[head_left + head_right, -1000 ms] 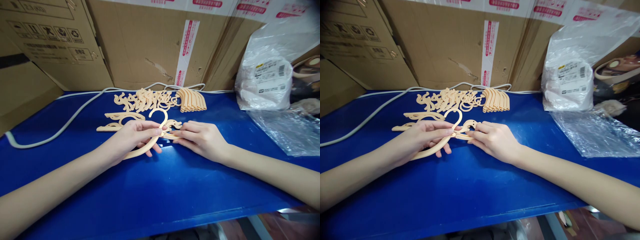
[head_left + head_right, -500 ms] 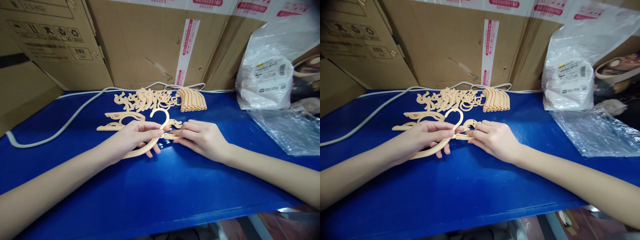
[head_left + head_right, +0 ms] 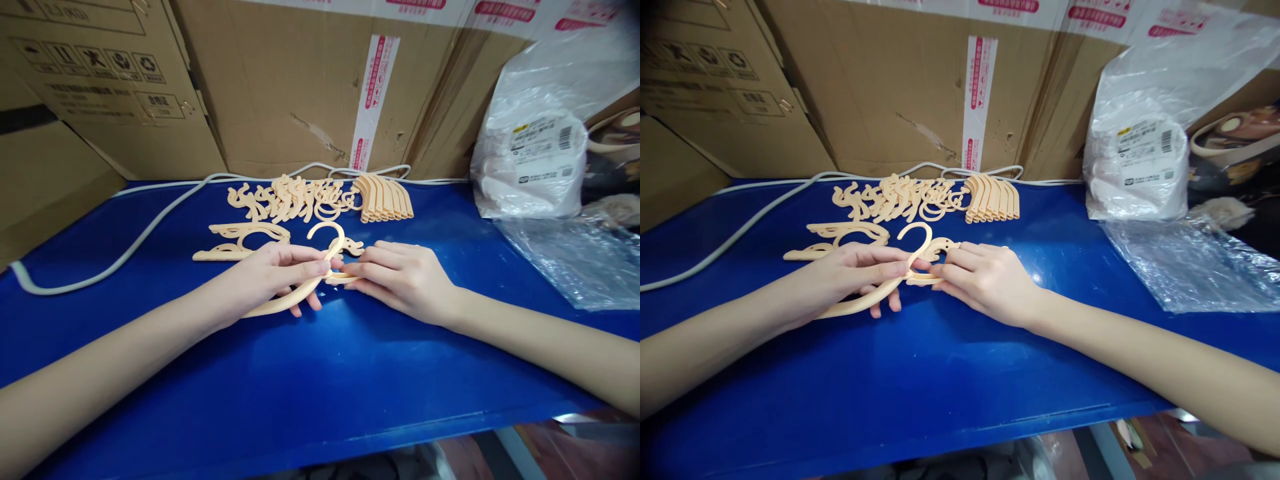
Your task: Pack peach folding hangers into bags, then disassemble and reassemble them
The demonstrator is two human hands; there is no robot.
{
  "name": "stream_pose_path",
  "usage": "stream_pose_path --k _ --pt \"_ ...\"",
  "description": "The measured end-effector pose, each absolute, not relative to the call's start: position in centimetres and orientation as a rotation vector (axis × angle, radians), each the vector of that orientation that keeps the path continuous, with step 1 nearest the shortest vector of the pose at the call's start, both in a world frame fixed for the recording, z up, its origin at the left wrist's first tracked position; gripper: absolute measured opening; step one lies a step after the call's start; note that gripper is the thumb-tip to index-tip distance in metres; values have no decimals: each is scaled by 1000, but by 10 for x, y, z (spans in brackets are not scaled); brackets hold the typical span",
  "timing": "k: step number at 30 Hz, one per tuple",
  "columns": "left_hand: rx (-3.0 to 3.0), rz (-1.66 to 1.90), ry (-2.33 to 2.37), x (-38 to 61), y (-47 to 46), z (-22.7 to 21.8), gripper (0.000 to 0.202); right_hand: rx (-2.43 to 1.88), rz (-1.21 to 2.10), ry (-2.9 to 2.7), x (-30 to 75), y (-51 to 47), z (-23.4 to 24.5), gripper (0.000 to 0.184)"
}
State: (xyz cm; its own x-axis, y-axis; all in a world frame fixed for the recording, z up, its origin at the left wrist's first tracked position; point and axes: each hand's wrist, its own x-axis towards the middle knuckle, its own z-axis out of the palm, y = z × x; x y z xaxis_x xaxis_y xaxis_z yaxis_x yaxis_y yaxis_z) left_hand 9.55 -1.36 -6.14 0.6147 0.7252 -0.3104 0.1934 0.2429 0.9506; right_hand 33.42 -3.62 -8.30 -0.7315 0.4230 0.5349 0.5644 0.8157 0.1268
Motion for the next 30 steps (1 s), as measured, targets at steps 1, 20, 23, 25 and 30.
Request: stream_pose_path --k 1,20,23,25,30 --pt "1313 444 892 96 -14 -61 27 -725 -405 -2507 334 -36 -83 27" --pt "1497 526 968 99 -17 -61 21 -694 -564 -2513 332 -41 -84 32" --pt "1541 529 978 98 -17 -61 22 -696 -569 -2529 331 -42 -84 31" --pt "1558 526 988 98 -17 -60 24 -697 -571 -2534 331 -42 -84 30" --pt "1584 496 983 98 -17 -61 34 -704 -558 -2530 331 -42 -84 30"
